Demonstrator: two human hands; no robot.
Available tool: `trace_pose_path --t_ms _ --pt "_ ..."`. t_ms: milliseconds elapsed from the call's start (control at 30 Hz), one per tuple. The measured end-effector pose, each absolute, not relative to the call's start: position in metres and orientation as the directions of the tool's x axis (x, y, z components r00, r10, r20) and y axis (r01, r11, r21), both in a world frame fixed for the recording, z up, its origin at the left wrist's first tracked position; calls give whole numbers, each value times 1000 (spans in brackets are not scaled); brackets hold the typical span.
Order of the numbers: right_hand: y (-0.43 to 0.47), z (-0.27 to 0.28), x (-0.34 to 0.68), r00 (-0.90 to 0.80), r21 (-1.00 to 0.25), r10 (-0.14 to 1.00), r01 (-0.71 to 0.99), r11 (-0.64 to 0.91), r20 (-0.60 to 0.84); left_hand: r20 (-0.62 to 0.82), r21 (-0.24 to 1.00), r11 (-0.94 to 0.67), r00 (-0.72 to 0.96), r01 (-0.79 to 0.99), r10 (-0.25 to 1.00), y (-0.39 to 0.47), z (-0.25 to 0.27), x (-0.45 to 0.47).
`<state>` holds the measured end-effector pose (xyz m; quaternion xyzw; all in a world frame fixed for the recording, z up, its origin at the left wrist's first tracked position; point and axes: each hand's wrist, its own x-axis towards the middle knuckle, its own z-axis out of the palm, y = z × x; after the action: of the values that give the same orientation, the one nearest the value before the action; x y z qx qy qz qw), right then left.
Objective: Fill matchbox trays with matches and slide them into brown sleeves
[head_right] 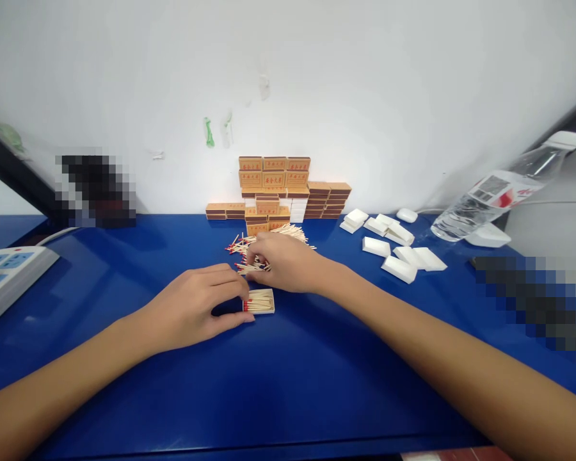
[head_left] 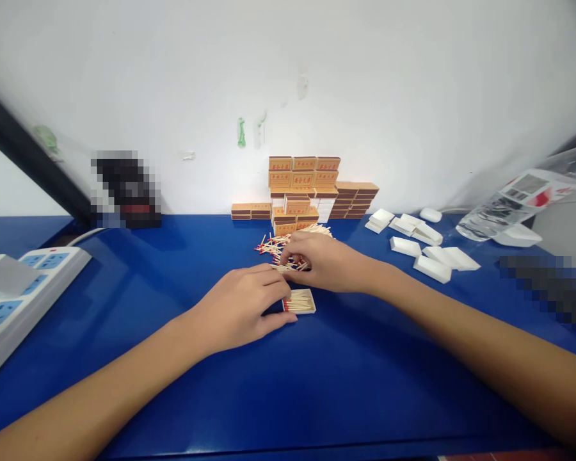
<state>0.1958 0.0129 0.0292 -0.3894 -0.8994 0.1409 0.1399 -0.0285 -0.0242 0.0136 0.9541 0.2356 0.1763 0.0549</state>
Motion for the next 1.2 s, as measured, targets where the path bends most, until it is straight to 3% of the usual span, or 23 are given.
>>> trace_pose_path --t_ms 167,300,400,500,600,800,1033,1200 --pt "17 32 188 -654 -341 756 704 623 32 345 190 -880 809 436 476 -24 17 -29" --pt "13 31 193 -676 -280 737 705 651 9 563 189 -847 652 497 508 -20 24 -34" --pt "8 31 194 -665 -184 746 737 650 -30 691 189 -795 497 577 525 -13 27 -38" --pt "0 34 193 -658 -49 751 753 656 -56 724 189 -767 440 613 531 -8 25 -38" --pt "-10 42 197 -667 -1 742 744 668 -60 710 170 -785 478 596 517 -8 20 -37" --pt "-36 54 220 -671 -119 741 735 667 8 537 191 -835 657 516 529 -18 20 -34" --pt "-44 36 213 -746 1 664 665 747 47 306 167 -861 804 481 509 -22 17 -30" --pt "-43 38 221 -698 -225 714 689 689 46 255 179 -851 812 494 525 -21 17 -29"
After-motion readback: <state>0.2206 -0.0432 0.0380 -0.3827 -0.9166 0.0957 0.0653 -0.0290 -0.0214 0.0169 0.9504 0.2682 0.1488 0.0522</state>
